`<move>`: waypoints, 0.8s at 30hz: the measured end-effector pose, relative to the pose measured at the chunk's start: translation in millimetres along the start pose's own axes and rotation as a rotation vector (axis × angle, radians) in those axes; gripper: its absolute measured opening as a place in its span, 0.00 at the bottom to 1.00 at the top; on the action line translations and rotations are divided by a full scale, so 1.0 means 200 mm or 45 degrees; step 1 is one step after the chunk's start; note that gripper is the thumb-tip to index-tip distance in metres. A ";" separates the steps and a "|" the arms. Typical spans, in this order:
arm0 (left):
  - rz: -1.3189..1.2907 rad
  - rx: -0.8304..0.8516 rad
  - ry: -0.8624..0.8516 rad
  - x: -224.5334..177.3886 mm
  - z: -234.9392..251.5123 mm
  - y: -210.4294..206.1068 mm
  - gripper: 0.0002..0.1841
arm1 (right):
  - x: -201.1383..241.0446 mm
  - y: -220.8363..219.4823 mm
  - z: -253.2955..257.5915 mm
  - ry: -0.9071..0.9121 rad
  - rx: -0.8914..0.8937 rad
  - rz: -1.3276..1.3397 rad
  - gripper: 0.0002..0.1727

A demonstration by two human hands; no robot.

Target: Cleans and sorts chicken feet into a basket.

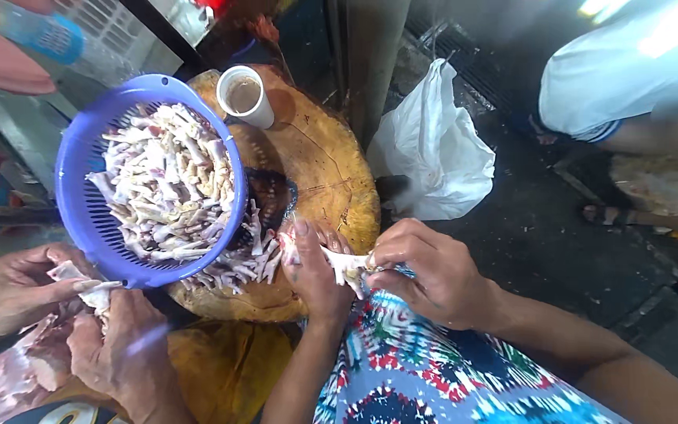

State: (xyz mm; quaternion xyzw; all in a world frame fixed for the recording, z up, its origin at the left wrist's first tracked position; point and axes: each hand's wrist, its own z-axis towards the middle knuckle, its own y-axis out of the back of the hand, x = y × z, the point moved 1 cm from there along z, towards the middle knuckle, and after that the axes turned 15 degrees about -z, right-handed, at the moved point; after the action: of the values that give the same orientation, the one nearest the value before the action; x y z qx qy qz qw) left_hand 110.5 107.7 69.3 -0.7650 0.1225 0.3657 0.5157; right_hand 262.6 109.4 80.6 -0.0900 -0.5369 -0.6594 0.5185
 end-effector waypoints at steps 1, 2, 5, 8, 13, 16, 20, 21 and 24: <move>0.001 0.034 -0.046 0.01 -0.01 0.00 0.21 | 0.01 -0.01 0.01 0.012 0.009 -0.004 0.14; 0.002 0.071 -0.099 0.01 -0.02 0.00 0.20 | 0.02 -0.02 0.02 0.018 0.027 -0.005 0.14; -0.027 0.119 -0.240 0.00 -0.02 0.00 0.18 | 0.04 -0.03 0.04 0.005 0.097 -0.006 0.12; 0.002 0.093 -0.314 -0.01 -0.03 -0.01 0.17 | 0.05 -0.04 0.04 -0.001 0.090 -0.049 0.11; 0.089 0.028 -0.344 -0.01 -0.04 -0.03 0.17 | 0.06 -0.03 0.04 0.002 0.052 -0.109 0.10; 0.123 -0.022 -0.319 -0.02 -0.04 -0.03 0.16 | 0.07 -0.03 0.05 0.065 0.082 -0.273 0.10; 0.205 -0.123 -0.172 -0.03 -0.02 -0.05 0.19 | 0.03 -0.06 0.03 0.186 0.065 -0.463 0.11; 0.196 -0.130 -0.153 -0.03 -0.01 -0.05 0.20 | 0.01 -0.07 0.01 0.195 0.067 -0.462 0.11; 0.175 -0.154 -0.145 -0.05 0.02 -0.04 0.22 | -0.02 -0.07 -0.04 0.119 0.088 -0.296 0.10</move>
State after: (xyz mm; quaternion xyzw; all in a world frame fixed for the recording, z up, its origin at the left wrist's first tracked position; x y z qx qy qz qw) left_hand 106.5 112.3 79.9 -0.7626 0.1228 0.4497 0.4485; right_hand 257.0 104.5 66.1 0.0216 -0.5415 -0.6996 0.4657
